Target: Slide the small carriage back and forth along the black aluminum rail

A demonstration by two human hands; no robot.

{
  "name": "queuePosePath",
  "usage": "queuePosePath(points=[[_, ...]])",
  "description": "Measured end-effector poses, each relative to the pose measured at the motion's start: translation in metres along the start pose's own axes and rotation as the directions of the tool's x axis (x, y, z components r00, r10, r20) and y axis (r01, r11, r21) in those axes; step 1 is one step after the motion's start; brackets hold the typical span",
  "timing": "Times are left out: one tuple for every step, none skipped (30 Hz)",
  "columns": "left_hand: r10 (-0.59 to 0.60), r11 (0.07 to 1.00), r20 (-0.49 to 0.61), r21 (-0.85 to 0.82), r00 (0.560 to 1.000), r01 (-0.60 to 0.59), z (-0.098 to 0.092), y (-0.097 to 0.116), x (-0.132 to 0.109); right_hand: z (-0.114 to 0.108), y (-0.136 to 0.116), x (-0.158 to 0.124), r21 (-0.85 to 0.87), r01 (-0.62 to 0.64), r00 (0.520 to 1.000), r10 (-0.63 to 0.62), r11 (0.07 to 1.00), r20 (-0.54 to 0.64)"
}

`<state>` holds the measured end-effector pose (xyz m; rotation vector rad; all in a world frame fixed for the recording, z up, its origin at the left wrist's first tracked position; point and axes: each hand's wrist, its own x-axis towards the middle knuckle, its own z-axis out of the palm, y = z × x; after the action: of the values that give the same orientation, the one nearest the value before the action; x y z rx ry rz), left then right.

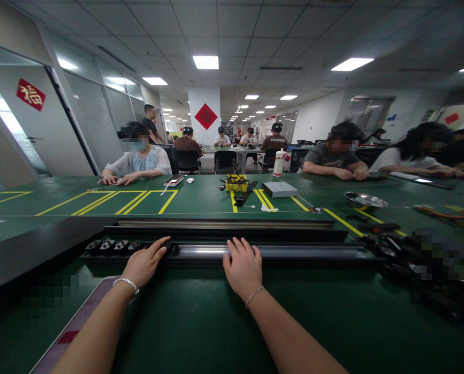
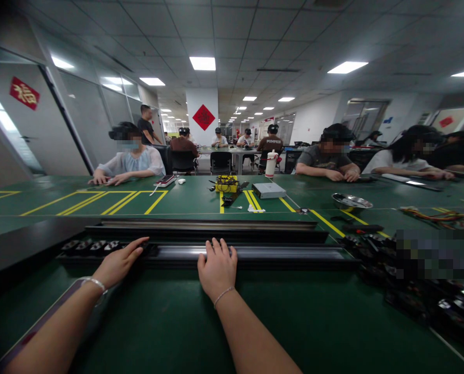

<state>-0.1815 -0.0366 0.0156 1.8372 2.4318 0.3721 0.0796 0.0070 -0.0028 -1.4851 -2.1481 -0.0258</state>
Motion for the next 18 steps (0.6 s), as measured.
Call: queuePosePath(points=[[-0.001,1.0,0.003,-0.002,1.0,0.001,-0.001,0.0,0.0,0.0,0.0,0.0,-0.004,-0.001,1.0,0.001,1.0,0.004],[0.0,1.0,0.002,-0.005,1.0,0.0,-0.001,0.0,0.0,0.0,0.0,0.0,-0.007,-0.002,1.0,0.002,1.0,0.008],[0.004,1.0,0.0,-0.006,1.0,-0.004,-0.002,0.001,-0.001,0.0,0.0,0.0,-0.008,-0.002,1.0,0.002,1.0,0.012],[0.008,1.0,-0.002,-0.005,1.0,-0.008,-0.002,0.001,-0.001,-0.001,0.0,0.0,-0.008,-0.003,1.0,0.003,1.0,0.014],[0.011,1.0,0.0,-0.002,1.0,-0.011,-0.002,0.001,-0.001,-0.001,-0.001,0.0,-0.007,-0.004,1.0,0.004,1.0,0.017],[0.013,1.0,0.005,0.001,1.0,-0.013,-0.001,0.001,-0.001,-0.001,-0.001,0.0,-0.007,-0.005,1.0,0.005,1.0,0.018],[0.015,1.0,0.007,0.002,1.0,-0.015,0.0,0.0,-0.002,-0.001,0.0,0.0,-0.006,-0.006,1.0,0.006,1.0,0.017],[0.018,1.0,0.0,-0.002,1.0,-0.018,0.001,0.0,-0.001,-0.001,0.0,0.0,-0.004,-0.005,1.0,0.005,1.0,0.014],[0.02,1.0,-0.013,-0.007,1.0,-0.02,0.003,0.0,-0.001,-0.001,0.0,0.0,0.0,-0.002,1.0,0.002,1.0,0.008],[0.026,0.999,-0.046,-0.018,0.999,-0.027,0.005,0.0,-0.001,0.0,0.0,0.0,0.004,0.001,1.0,-0.001,1.0,0.001],[0.028,0.999,-0.089,-0.023,0.996,-0.03,0.007,-0.001,0.0,0.0,0.0,0.0,0.007,0.005,1.0,-0.005,1.0,-0.005],[0.013,1.0,-0.116,-0.023,0.993,-0.015,0.009,-0.001,0.0,0.0,0.001,0.0,0.01,0.009,1.0,-0.008,1.0,-0.008],[0.008,1.0,-0.131,-0.027,0.991,-0.011,0.01,-0.001,0.001,0.0,0.001,0.0,0.012,0.011,1.0,-0.011,1.0,-0.01],[0.003,0.999,-0.139,-0.032,0.99,-0.008,0.012,-0.001,0.001,0.0,0.001,0.0,0.013,0.011,1.0,-0.011,1.0,-0.01],[0.0,0.999,-0.139,-0.037,0.99,-0.005,0.012,-0.002,0.002,0.0,0.0,0.0,0.013,0.01,1.0,-0.01,1.0,-0.009],[0.0,0.999,-0.136,-0.042,0.991,-0.005,0.013,-0.002,0.002,0.0,0.0,0.0,0.013,0.008,1.0,-0.008,1.0,-0.008],[-0.001,0.999,-0.134,-0.045,0.991,-0.005,0.013,-0.002,0.003,0.0,0.0,0.0,0.012,0.007,1.0,-0.007,1.0,-0.005],[-0.003,0.999,-0.133,-0.047,0.991,-0.003,0.013,-0.002,0.003,0.0,0.0,0.0,0.01,0.004,1.0,-0.004,1.0,-0.002]])
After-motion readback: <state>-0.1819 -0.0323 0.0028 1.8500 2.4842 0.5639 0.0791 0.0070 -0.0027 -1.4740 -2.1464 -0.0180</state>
